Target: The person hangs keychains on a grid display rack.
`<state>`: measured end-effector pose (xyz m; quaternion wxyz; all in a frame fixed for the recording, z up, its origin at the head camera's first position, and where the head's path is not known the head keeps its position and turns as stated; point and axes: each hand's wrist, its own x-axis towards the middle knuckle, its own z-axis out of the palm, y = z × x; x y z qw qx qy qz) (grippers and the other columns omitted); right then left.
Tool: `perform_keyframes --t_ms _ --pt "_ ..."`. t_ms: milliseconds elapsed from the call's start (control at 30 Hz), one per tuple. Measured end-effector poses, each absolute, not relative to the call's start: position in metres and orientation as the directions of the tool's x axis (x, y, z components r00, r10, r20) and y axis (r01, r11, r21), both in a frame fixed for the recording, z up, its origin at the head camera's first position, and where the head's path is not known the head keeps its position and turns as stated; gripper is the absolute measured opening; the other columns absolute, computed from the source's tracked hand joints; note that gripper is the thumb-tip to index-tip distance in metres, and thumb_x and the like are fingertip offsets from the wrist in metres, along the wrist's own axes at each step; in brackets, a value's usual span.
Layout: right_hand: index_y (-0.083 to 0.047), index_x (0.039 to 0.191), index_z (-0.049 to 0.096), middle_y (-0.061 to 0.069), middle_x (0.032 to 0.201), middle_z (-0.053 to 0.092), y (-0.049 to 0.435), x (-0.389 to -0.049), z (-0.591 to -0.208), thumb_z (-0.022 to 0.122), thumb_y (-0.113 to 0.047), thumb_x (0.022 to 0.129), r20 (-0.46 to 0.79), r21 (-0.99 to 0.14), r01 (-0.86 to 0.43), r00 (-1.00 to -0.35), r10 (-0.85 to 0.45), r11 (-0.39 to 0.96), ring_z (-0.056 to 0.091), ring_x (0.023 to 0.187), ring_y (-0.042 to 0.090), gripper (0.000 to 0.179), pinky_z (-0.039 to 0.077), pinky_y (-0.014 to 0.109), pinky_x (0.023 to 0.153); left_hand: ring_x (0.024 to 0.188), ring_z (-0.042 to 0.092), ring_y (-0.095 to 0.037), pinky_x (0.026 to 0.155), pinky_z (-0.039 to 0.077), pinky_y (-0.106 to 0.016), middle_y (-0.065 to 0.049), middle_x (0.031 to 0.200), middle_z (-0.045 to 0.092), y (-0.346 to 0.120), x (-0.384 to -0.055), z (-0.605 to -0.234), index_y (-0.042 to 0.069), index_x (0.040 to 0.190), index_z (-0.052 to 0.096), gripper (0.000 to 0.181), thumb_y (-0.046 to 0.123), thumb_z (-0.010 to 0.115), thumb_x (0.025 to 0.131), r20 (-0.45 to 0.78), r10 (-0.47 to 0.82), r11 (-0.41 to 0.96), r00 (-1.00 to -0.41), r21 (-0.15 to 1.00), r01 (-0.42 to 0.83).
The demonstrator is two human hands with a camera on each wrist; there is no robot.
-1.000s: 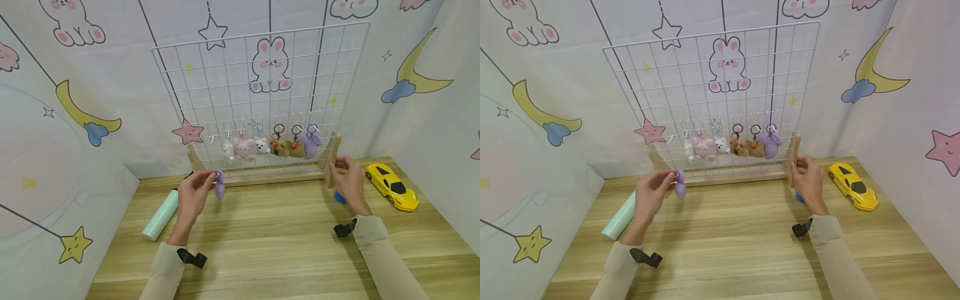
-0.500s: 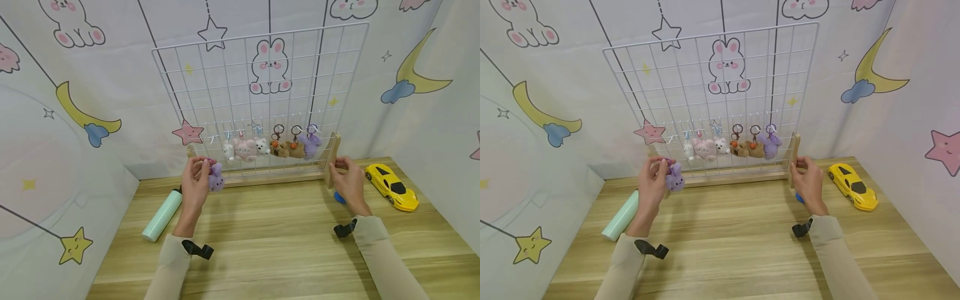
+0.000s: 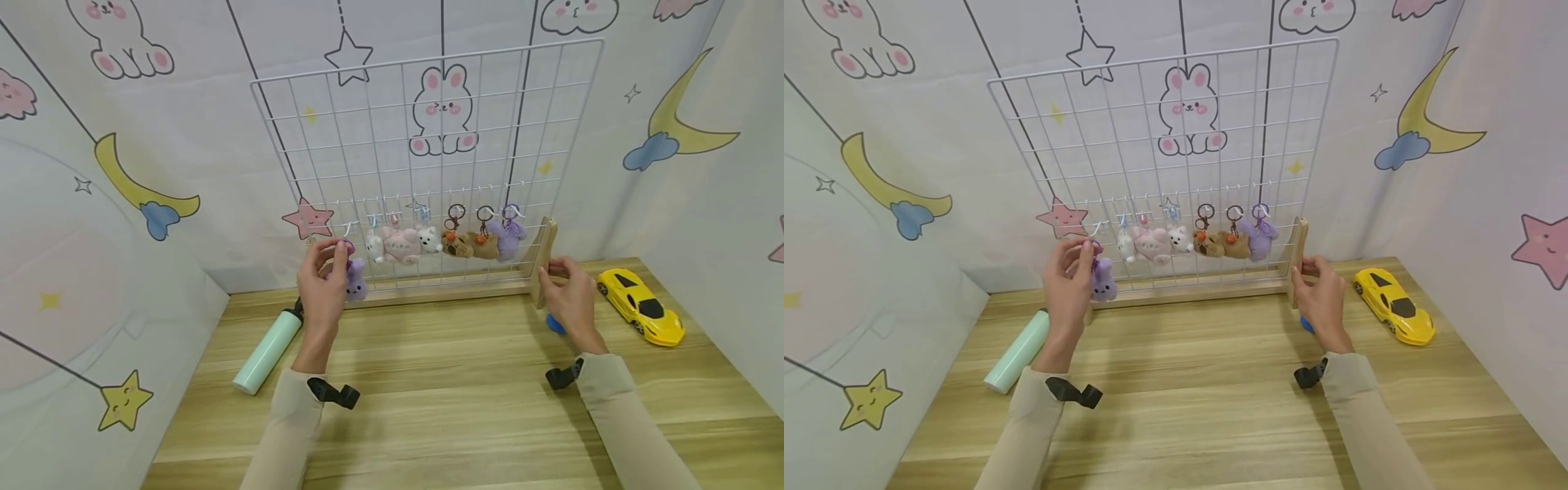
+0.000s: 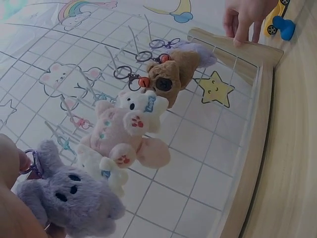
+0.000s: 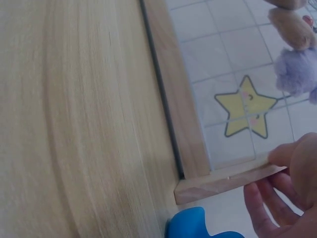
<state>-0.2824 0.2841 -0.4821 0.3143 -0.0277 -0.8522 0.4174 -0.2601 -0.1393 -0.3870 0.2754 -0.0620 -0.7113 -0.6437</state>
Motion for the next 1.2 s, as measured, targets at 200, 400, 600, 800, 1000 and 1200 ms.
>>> perform_keyframes --t_ms 200,400,600,800,1000,1200 --pt "0.006 0.119 0.071 0.027 0.117 0.078 0.284 -0.283 -0.483 0.074 -0.015 0.102 0.517 -0.730 -0.222 -0.798 0.310 0.646 0.077 0.110 0.045 0.028 0.059 0.030 0.081 0.105 0.074 -0.019 0.096 0.057 -0.026 -0.010 0.113 0.078 -0.135 -0.262 -0.381 0.010 0.124 0.072 0.029 0.034 0.067 0.109 0.504 -0.312 0.134 -0.805 0.862 0.488" --pt "0.007 0.119 0.071 0.028 0.117 0.078 0.284 -0.284 -0.483 0.073 -0.016 0.103 0.519 -0.733 -0.227 -0.796 0.312 0.642 0.077 0.110 0.046 0.028 0.059 0.044 0.083 0.101 0.074 -0.015 0.093 0.056 -0.026 -0.013 0.111 0.078 -0.133 -0.265 -0.380 0.008 0.124 0.072 0.026 0.029 0.067 0.109 0.510 -0.347 0.123 -0.787 0.857 0.501" --pt "0.007 0.119 0.071 0.028 0.117 0.077 0.286 -0.284 -0.484 0.073 -0.016 0.103 0.527 -0.726 -0.232 -0.792 0.308 0.647 0.077 0.110 0.046 0.028 0.054 0.008 0.078 0.099 0.072 -0.015 0.089 0.056 -0.024 -0.019 0.109 0.077 -0.129 -0.271 -0.380 0.005 0.122 0.073 0.026 0.027 0.067 0.109 0.523 -0.353 0.117 -0.776 0.848 0.517" --pt "0.008 0.119 0.071 0.029 0.116 0.077 0.285 -0.282 -0.483 0.073 -0.015 0.103 0.529 -0.728 -0.238 -0.791 0.306 0.642 0.076 0.110 0.047 0.028 0.040 -0.006 0.074 0.098 0.072 -0.015 0.087 0.055 -0.024 -0.017 0.107 0.077 -0.128 -0.275 -0.385 0.004 0.120 0.073 0.023 0.024 0.068 0.109 0.517 -0.367 0.130 -0.774 0.852 0.507" --pt "0.008 0.119 0.071 0.030 0.116 0.077 0.284 -0.283 -0.484 0.073 -0.013 0.102 0.532 -0.733 -0.248 -0.790 0.306 0.634 0.076 0.110 0.048 0.027 0.040 -0.006 0.073 0.102 0.069 -0.014 0.091 0.052 -0.028 -0.013 0.112 0.079 -0.131 -0.278 -0.390 0.009 0.122 0.076 0.023 0.026 0.068 0.109 0.479 -0.373 0.145 -0.794 0.876 0.460" --pt "0.008 0.118 0.071 0.030 0.115 0.077 0.284 -0.284 -0.484 0.073 -0.012 0.102 0.536 -0.733 -0.255 -0.787 0.305 0.630 0.076 0.109 0.048 0.026 0.039 -0.006 0.073 0.110 0.068 -0.014 0.094 0.055 -0.027 -0.007 0.122 0.077 -0.141 -0.281 -0.401 0.010 0.128 0.075 0.029 0.031 0.066 0.110 0.457 -0.382 0.171 -0.803 0.889 0.425"
